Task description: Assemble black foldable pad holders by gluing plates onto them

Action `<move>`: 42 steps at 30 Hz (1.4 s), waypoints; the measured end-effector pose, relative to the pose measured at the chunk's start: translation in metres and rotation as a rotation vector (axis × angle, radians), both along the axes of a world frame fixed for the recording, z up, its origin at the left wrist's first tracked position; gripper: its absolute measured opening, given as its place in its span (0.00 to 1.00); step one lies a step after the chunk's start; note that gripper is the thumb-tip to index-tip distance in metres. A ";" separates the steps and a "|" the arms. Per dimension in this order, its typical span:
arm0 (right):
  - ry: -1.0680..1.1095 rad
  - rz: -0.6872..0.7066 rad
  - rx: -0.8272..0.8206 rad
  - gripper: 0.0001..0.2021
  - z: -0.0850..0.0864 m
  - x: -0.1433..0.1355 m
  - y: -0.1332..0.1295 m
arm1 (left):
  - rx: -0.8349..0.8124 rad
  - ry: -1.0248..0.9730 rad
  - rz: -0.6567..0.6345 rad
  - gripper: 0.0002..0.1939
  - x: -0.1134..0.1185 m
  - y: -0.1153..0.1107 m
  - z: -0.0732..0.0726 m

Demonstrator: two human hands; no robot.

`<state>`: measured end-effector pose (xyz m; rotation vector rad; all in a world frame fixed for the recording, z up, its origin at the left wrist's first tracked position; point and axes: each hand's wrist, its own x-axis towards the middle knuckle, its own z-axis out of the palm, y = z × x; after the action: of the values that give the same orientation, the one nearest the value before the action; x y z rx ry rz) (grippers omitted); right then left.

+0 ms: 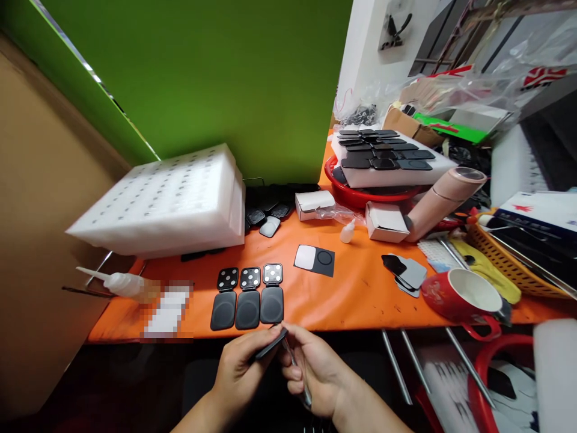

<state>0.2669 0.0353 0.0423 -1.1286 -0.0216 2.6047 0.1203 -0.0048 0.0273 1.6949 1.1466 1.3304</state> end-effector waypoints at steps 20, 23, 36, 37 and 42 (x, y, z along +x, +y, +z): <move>-0.838 0.222 1.200 0.18 -0.040 0.032 0.043 | -0.424 0.037 0.111 0.24 -0.002 0.060 -0.029; -0.933 0.393 1.225 0.18 -0.050 0.038 0.070 | -0.188 0.643 -0.022 0.27 -0.009 0.062 -0.036; -1.507 0.676 1.492 0.17 -0.042 0.033 0.105 | -0.069 1.042 -0.027 0.30 -0.010 0.057 -0.054; -1.571 0.739 1.524 0.18 -0.042 0.036 0.109 | -0.071 1.042 -0.040 0.30 -0.010 0.057 -0.054; -1.696 0.848 1.554 0.18 -0.050 0.046 0.129 | -0.084 1.041 -0.079 0.31 -0.011 0.059 -0.049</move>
<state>0.3133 0.1647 -0.0082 -2.0009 -2.4413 0.3025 0.1094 0.0543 -0.0217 2.3973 1.5998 0.2581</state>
